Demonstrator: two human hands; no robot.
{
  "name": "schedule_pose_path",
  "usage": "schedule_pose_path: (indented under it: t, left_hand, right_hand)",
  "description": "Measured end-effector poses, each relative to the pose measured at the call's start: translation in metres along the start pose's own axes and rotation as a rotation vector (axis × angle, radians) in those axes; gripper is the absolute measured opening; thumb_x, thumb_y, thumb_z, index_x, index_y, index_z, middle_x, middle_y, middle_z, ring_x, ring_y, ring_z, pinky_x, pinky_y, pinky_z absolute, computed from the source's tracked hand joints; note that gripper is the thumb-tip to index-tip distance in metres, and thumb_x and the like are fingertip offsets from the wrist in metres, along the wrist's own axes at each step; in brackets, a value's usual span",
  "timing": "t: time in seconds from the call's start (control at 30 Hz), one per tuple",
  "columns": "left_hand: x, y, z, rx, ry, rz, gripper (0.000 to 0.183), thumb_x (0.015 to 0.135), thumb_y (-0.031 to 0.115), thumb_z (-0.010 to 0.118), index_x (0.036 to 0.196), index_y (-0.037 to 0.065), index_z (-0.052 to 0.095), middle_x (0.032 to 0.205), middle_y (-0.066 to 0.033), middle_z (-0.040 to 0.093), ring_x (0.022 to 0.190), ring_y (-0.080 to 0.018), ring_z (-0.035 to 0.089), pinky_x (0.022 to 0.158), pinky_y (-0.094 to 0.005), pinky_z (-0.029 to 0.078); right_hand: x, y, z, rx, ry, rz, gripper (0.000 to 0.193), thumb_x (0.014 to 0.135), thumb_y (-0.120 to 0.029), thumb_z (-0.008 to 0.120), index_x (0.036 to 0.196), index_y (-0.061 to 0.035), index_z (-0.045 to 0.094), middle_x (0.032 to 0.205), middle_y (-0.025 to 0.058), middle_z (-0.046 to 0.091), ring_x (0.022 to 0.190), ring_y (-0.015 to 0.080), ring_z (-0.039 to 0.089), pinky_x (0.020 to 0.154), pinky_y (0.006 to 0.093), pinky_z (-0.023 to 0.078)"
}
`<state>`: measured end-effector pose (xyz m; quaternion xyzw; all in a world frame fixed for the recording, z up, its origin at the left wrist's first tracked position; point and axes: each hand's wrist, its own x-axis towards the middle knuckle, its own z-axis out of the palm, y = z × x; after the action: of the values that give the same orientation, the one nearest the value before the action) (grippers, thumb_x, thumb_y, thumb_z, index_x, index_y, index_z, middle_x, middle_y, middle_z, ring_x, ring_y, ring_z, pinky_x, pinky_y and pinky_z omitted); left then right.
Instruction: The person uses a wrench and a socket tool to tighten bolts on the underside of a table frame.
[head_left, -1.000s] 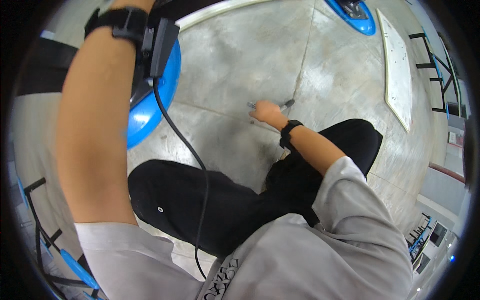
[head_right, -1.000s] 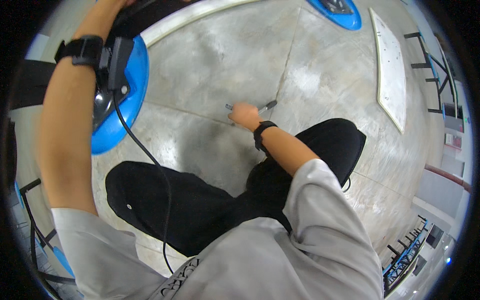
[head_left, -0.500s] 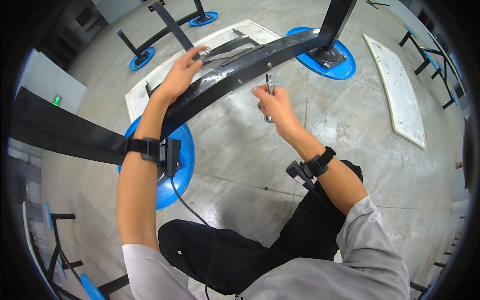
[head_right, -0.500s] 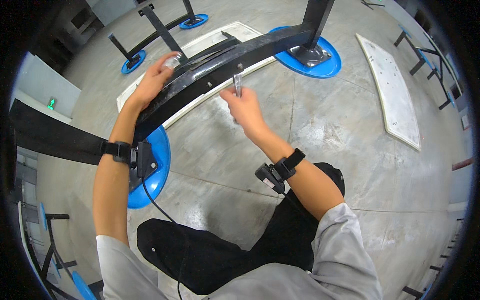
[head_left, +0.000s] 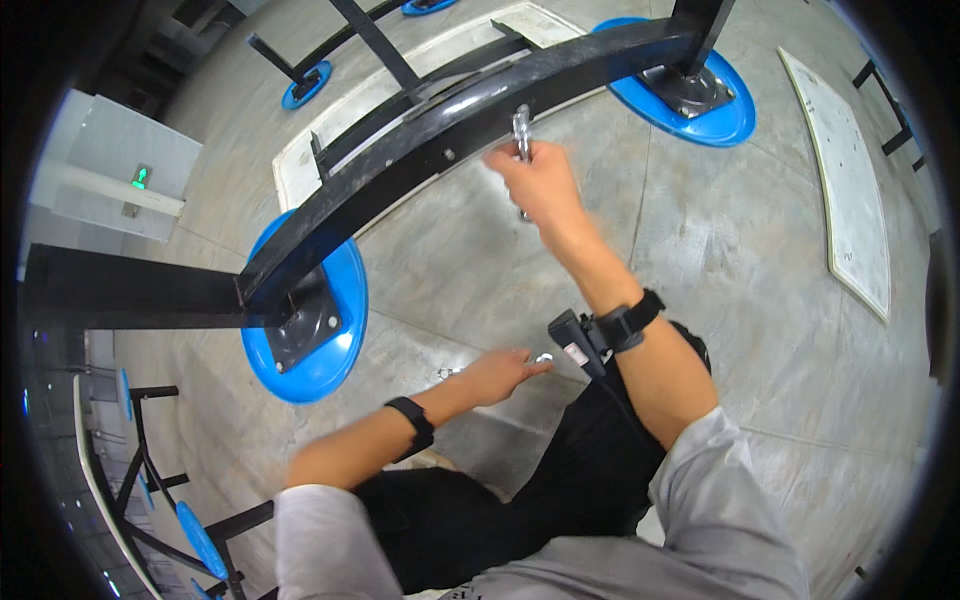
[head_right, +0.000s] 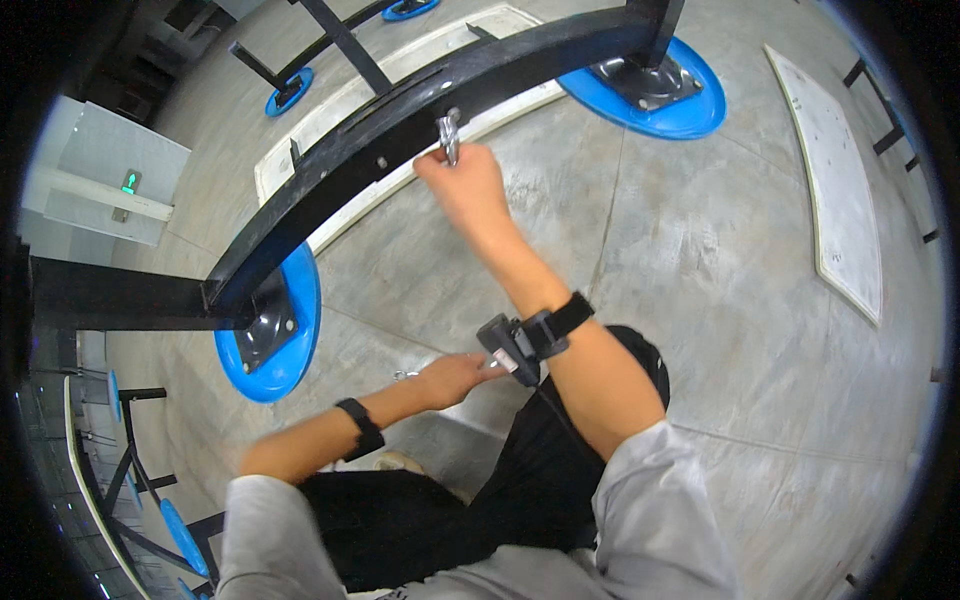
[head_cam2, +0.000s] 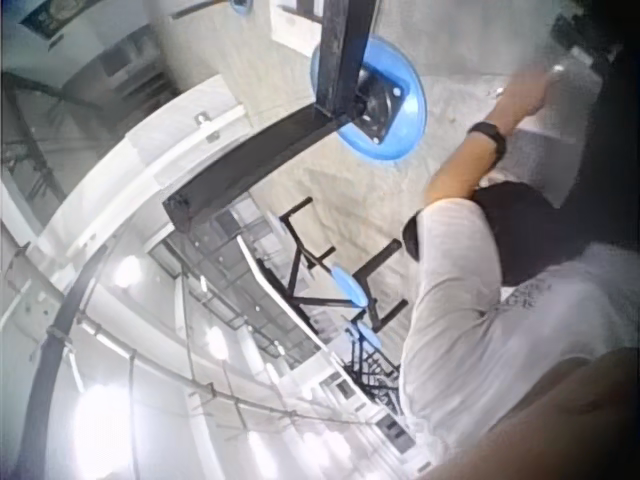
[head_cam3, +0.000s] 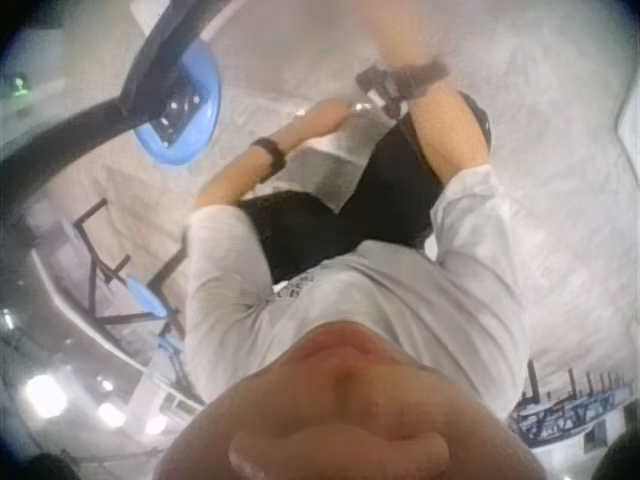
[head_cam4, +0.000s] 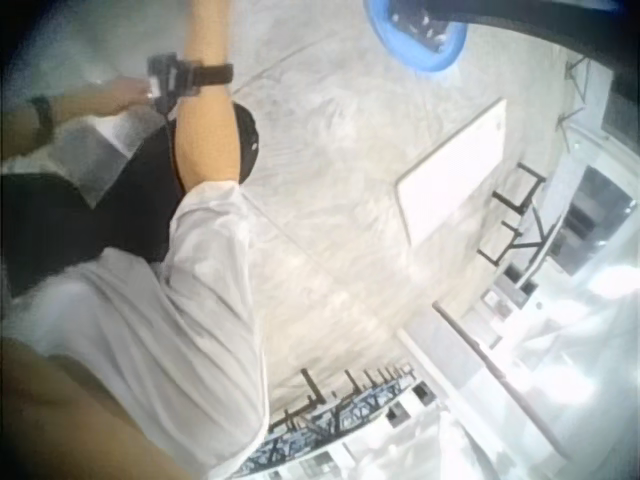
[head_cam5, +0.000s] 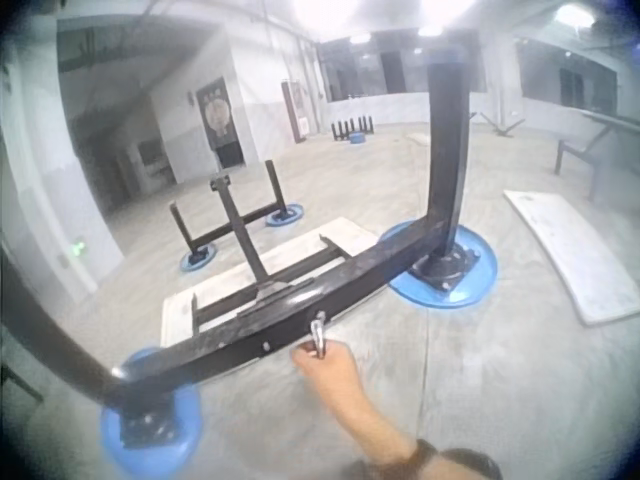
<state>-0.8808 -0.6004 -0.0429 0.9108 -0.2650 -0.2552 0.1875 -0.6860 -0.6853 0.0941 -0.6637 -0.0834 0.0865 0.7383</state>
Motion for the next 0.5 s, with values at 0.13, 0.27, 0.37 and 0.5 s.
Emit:
schedule_pose_path:
  t: [0.13,0.27,0.37,0.5]
  left_hand:
    - [0.016,-0.036,0.061,-0.088,0.214,-0.170,0.051,0.075,-0.004,0.045,0.121,0.017,0.051,0.090,-0.0122,0.051,0.086,-0.0315,0.054,0.072,-0.0402,0.044]
    - [0.022,-0.054,0.089,-0.057,0.210,-0.233,0.051,0.073,-0.003,0.047,0.119,0.018,0.053,0.095,-0.0114,0.052,0.090,-0.0309,0.053,0.073,-0.0403,0.045]
    - [0.015,-0.066,0.095,-0.039,0.376,-0.088,0.043,0.072,0.000,0.051,0.112,0.014,0.057,0.094,-0.0111,0.053,0.090,-0.0305,0.053,0.071,-0.0392,0.045]
    - [0.011,-0.024,-0.010,0.060,0.323,-0.074,0.027,0.070,0.006,0.057,0.097,0.009,0.059,0.082,-0.0088,0.056,0.079,-0.0293,0.055,0.067,-0.0390,0.044]
  right_hand:
    - [-0.008,0.000,0.001,-0.015,-0.028,0.044,0.021,0.070,-0.020,0.064,0.070,0.0014,0.064,0.054,0.0061,0.055,0.050,0.0137,0.051,0.049,0.0284,0.040]
    - [-0.012,-0.003,0.001,0.037,-0.097,0.048,0.023,0.070,-0.020,0.066,0.074,0.0026,0.063,0.052,0.0030,0.051,0.047,0.0096,0.046,0.046,0.0263,0.036]
    - [-0.010,-0.004,0.007,0.103,-0.101,0.034,0.024,0.069,-0.020,0.068,0.074,0.0023,0.063,0.051,0.0013,0.049,0.046,0.0077,0.043,0.044,0.0250,0.033]
    - [-0.004,0.000,0.000,0.113,-0.084,-0.018,0.024,0.068,-0.020,0.071,0.075,0.0021,0.062,0.050,-0.0006,0.048,0.045,0.0063,0.040,0.043,0.0242,0.031]
